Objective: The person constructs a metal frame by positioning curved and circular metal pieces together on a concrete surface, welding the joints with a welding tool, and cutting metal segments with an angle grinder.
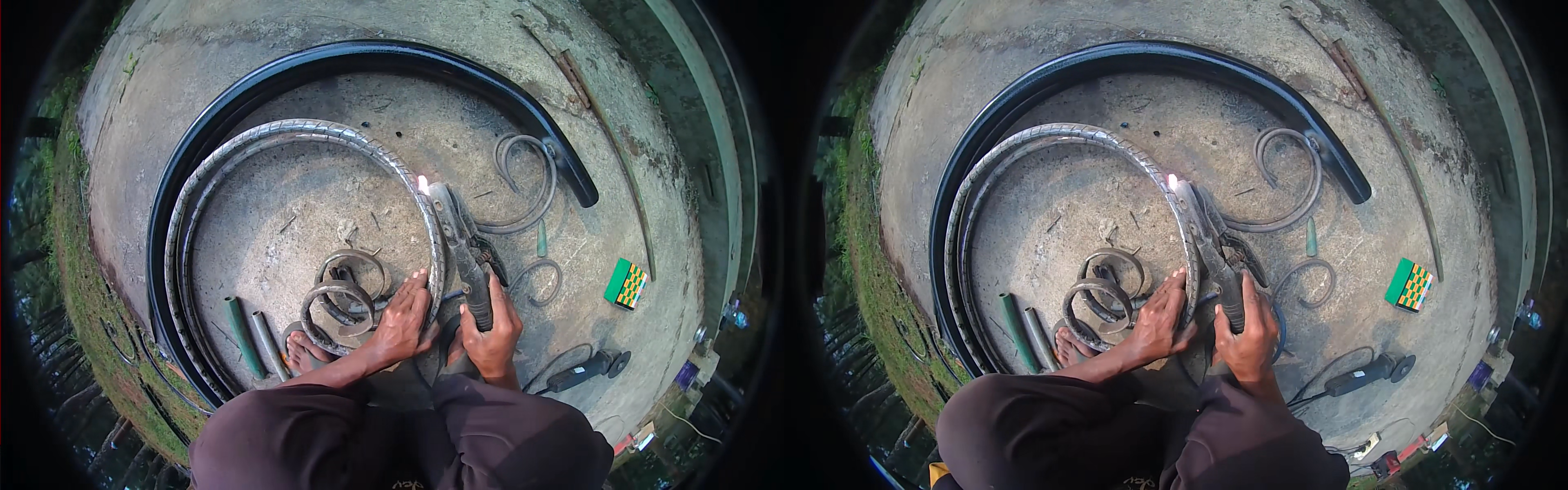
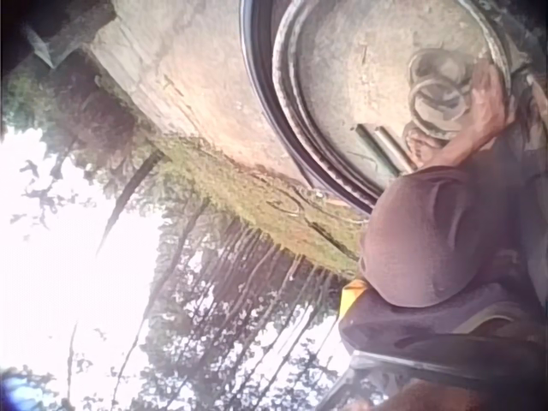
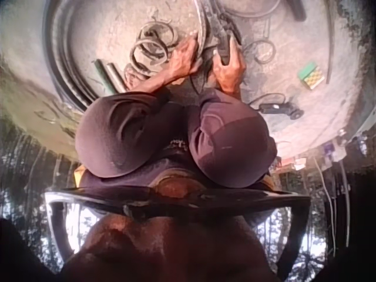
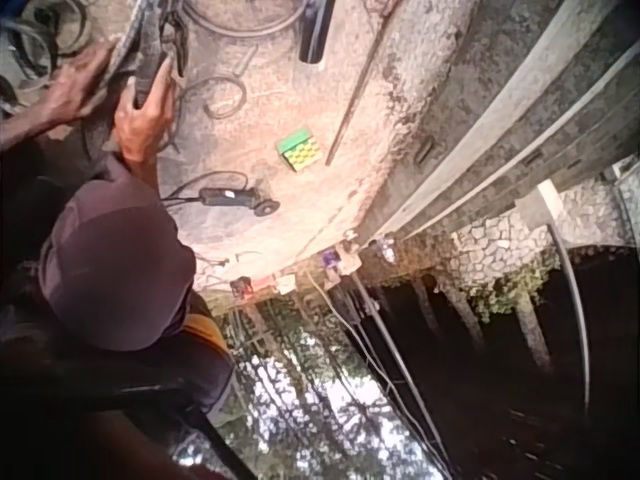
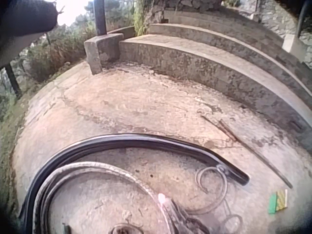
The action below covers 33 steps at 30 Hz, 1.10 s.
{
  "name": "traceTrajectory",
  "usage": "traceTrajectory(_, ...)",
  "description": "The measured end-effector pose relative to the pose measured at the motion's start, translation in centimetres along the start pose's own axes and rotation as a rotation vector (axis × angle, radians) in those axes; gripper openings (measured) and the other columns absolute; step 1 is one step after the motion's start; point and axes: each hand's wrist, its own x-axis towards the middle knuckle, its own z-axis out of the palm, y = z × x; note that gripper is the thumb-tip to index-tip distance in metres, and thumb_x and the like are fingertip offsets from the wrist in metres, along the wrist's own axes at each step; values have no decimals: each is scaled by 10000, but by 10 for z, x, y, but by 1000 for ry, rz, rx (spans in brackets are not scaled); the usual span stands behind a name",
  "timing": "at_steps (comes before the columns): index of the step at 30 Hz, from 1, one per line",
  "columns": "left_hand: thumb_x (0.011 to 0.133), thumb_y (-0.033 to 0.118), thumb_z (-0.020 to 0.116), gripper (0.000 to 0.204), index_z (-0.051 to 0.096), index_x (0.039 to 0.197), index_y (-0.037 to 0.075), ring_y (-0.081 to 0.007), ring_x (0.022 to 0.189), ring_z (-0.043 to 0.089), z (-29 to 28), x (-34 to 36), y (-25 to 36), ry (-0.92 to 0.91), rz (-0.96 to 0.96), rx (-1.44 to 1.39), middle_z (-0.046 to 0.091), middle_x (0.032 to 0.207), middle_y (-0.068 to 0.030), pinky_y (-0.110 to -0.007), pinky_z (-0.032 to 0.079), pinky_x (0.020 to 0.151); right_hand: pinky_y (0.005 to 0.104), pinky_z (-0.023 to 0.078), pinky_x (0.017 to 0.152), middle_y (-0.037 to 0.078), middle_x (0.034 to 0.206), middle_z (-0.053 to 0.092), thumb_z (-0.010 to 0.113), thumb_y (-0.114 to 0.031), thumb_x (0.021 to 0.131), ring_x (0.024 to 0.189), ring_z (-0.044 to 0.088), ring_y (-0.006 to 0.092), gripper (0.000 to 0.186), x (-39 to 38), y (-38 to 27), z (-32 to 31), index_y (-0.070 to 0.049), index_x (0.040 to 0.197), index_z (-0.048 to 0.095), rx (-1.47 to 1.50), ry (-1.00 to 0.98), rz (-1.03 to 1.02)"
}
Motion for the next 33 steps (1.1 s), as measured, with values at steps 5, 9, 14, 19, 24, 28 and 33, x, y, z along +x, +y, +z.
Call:
traceTrajectory(5, 792, 211, 732, 703, 409, 1291, -164, -519, 1391, 355, -1, 0, 1, -7, -12, 1, 330, 1482, -396, -522, 300, 1179, 438, 549, 827, 277, 1147, 652, 738, -33, 753, 969, 675, 414, 646, 2, -3, -1, 80, 1352, 528, 18, -32, 38)
traceTrajectory(9, 768, 165, 735, 705, 407, 1295, -167, -508, 1358, 413, -2, 2, 3, 27, 10, 43, 369, 1464, -387, -503, 347, 1159, 435, 552, 812, 267, 1115, 656, 740, -26, 749, 951, 678, 411, 649, 4, -3, 0, 75, 1355, 529, 10, -6, 0)
traceTrajectory(14, 781, 201, 736, 629, 446, 1220, -144, -521, 1387, 360, -2, 2, 3, 4, -4, -10, 345, 1469, -400, -524, 301, 1179, 440, 551, 809, 264, 1117, 655, 741, -24, 747, 953, 676, 414, 651, 3, -4, -2, 71, 1355, 530, 0, 2, 12)
traceTrajectory(19, 777, 195, 737, 623, 449, 1214, -143, -520, 1388, 359, -3, -6, -4, 9, -23, -5, 344, 1469, -400, -525, 300, 1179, 445, 550, 809, 268, 1124, 651, 739, -20, 741, 964, 671, 424, 651, 1, -8, 7, 68, 1353, 534, 8, -14, 31)
traceTrajectory(24, 795, 197, 731, 681, 412, 1279, -159, -515, 1393, 352, 3, 9, 7, -30, 5, -32, 333, 1477, -398, -518, 301, 1180, 388, 552, 776, 219, 1044, 674, 735, -34, 797, 886, 694, 309, 675, 2, -3, -17, 65, 1411, 473, 262, 9, 223)
traceTrajectory(28, 806, 219, 735, 860, 280, 1437, -148, -490, 1370, 403, 2, -6, -2, 6, -19, 60, 372, 1468, -365, -481, 346, 1156, 304, 526, 602, 156, 866, 614, 696, -78, 842, 678, 625, 188, 868, 6, -16, -45, 52, 1534, 187, 1242, 243, 439)
traceTrajectory(33, 813, 236, 739, 909, 244, 1481, -132, -476, 1331, 458, -3, 2, 10, -72, -176, 0, 494, 1363, -356, -467, 351, 1156, 310, 508, 531, 62, 796, 476, 561, -171, 968, 569, 522, 163, 867, -38, 44, -122, -79, 1597, -28, 1517, 388, 292)
